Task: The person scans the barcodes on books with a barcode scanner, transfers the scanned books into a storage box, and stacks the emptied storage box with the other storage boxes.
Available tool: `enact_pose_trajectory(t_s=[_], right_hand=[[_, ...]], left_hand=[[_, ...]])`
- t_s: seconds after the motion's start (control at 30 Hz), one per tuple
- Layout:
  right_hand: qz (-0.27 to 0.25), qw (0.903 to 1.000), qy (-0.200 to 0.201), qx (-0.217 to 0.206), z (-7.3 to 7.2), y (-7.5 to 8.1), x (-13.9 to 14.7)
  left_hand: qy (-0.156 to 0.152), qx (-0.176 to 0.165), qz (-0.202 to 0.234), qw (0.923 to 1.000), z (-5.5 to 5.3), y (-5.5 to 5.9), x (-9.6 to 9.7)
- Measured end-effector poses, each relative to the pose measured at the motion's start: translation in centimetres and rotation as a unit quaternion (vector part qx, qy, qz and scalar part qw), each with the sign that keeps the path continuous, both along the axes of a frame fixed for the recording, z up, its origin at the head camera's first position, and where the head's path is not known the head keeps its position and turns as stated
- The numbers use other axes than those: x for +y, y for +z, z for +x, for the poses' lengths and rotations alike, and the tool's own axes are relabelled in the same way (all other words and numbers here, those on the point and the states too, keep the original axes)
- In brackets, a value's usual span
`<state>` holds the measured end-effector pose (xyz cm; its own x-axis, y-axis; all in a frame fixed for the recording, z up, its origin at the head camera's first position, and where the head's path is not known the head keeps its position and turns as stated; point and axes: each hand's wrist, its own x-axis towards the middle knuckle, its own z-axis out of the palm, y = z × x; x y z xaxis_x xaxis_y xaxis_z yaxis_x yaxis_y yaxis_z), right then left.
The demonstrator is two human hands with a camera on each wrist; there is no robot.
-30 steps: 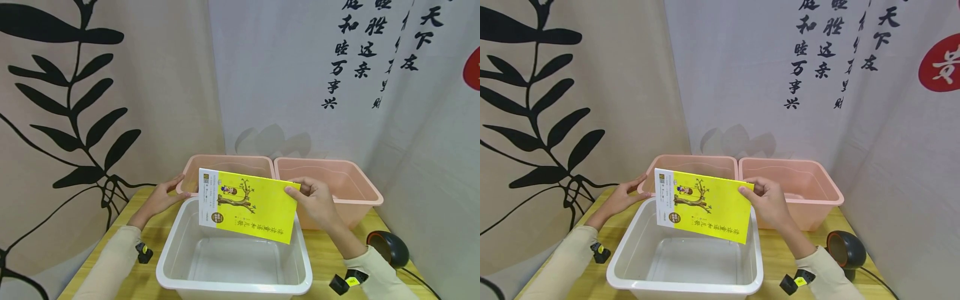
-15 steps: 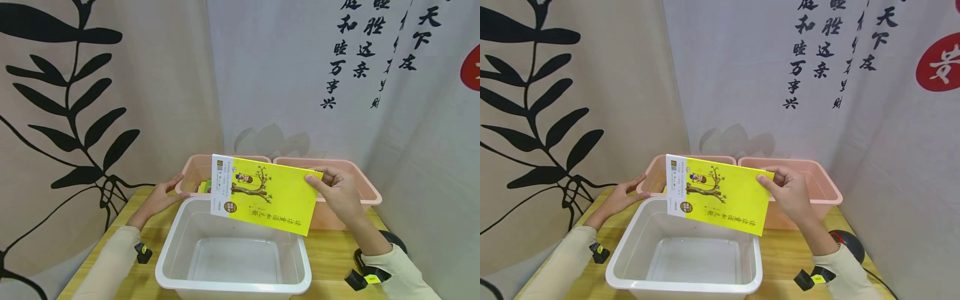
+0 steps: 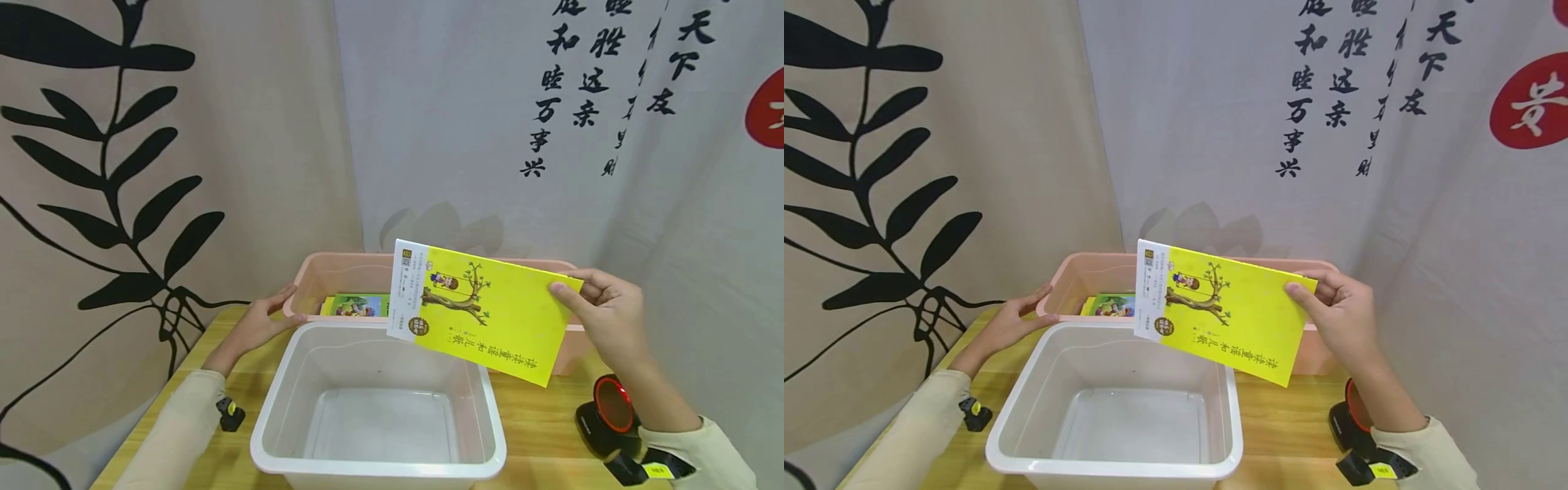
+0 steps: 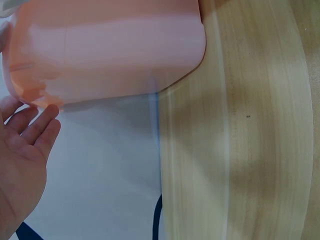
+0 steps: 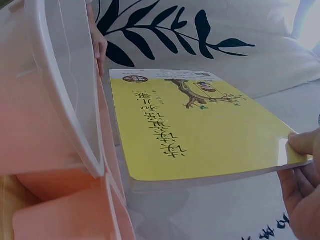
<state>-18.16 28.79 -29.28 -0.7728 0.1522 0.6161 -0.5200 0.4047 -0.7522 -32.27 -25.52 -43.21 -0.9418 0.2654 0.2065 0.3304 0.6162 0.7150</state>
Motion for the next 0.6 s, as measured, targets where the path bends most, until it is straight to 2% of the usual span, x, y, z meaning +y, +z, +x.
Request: enact_pose_trajectory(t_s=[0.07, 0.3, 0.43, 0.6], right_hand=[[-0.002, 0.9999, -0.008, 0.007, 0.3, 0.2, 0.7], [-0.073, 0.9966, 0.036, 0.008, 1.6, 1.1, 3.2], [-0.054, 0.9983, -0.006, 0.022, 2.4, 1.5, 4.6], [-0.002, 0.9967, -0.081, 0.007, 3.5, 1.8, 6.3]], left_hand=[[0.001, -0.001, -0.001, 1.0, 0.0, 0.1, 0.0], [-0.002, 0.003, 0.004, 1.0, 0.0, 0.0, 0.0], [-0.003, 0.007, 0.006, 1.0, 0.0, -0.1, 0.0], [-0.003, 0.006, 0.004, 1.0, -0.1, -0.1, 0.0]])
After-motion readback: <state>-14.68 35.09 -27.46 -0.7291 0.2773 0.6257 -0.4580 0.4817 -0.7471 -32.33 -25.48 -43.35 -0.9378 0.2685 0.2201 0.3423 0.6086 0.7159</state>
